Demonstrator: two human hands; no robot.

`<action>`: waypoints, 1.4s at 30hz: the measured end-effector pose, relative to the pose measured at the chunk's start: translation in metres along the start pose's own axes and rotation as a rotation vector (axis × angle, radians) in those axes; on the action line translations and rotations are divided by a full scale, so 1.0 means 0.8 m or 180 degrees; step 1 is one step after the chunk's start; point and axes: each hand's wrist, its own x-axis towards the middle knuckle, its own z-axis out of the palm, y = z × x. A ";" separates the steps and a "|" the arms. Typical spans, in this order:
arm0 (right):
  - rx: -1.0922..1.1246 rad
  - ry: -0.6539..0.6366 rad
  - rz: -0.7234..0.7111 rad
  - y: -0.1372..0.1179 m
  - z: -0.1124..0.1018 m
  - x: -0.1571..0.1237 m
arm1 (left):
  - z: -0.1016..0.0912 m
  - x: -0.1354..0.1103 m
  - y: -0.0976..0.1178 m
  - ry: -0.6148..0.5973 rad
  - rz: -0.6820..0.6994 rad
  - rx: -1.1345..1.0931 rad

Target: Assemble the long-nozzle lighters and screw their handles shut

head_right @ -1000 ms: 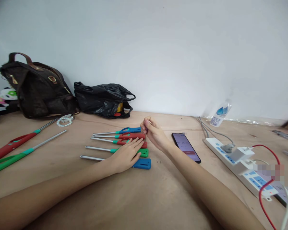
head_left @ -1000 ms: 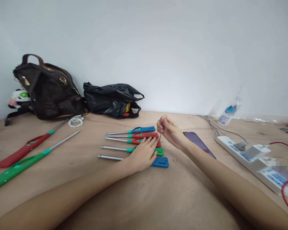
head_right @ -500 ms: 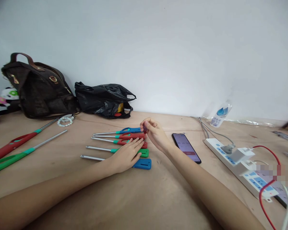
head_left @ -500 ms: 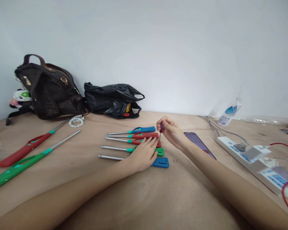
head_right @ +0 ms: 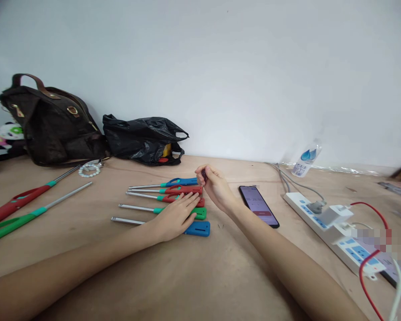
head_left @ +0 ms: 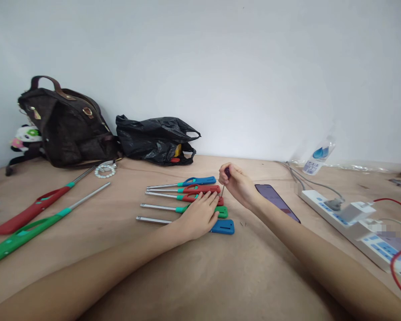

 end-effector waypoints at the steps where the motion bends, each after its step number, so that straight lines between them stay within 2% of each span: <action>1: 0.0053 0.0037 -0.0007 0.000 0.000 0.000 | 0.001 0.000 0.000 0.0008 -0.0001 -0.0007; 6: 0.0031 0.0105 -0.0004 -0.003 0.001 -0.002 | 0.004 0.000 -0.002 0.0121 0.0049 -0.0028; 11: -0.0102 0.0017 0.0030 0.000 -0.001 -0.001 | 0.002 0.001 -0.001 0.0053 0.0033 0.0013; 16: 0.0036 0.0188 0.0005 0.003 -0.002 0.001 | 0.002 0.000 -0.001 0.0075 0.0063 0.0015; 22: -0.0158 0.0162 0.0003 0.003 0.001 0.000 | 0.005 0.000 -0.004 0.0127 0.0089 0.0001; 26: -0.0210 0.0310 -0.0063 0.001 0.000 0.002 | 0.002 0.000 -0.002 0.0069 0.0059 0.0006; 28: -0.0638 0.0342 -0.0196 -0.002 -0.004 0.003 | 0.000 0.001 0.000 0.0029 0.0036 0.0021; 30: -0.1700 0.0246 -0.0305 -0.004 -0.013 0.002 | 0.000 0.001 0.000 -0.0012 0.0026 0.0046; 32: -0.3156 -0.0093 -0.0196 -0.003 -0.023 0.000 | 0.000 0.001 0.001 -0.0034 0.0018 0.0074; 34: -0.4280 -0.0598 0.0091 0.002 -0.032 -0.004 | 0.000 0.001 0.000 -0.0016 0.0017 0.0093; 37: -0.4671 -0.1027 0.0260 0.010 -0.040 -0.011 | 0.000 0.000 0.000 0.0020 0.0021 0.0091; 42: -0.4930 -0.1434 0.0273 0.015 -0.035 -0.016 | 0.000 0.001 0.000 0.0019 0.0013 0.0023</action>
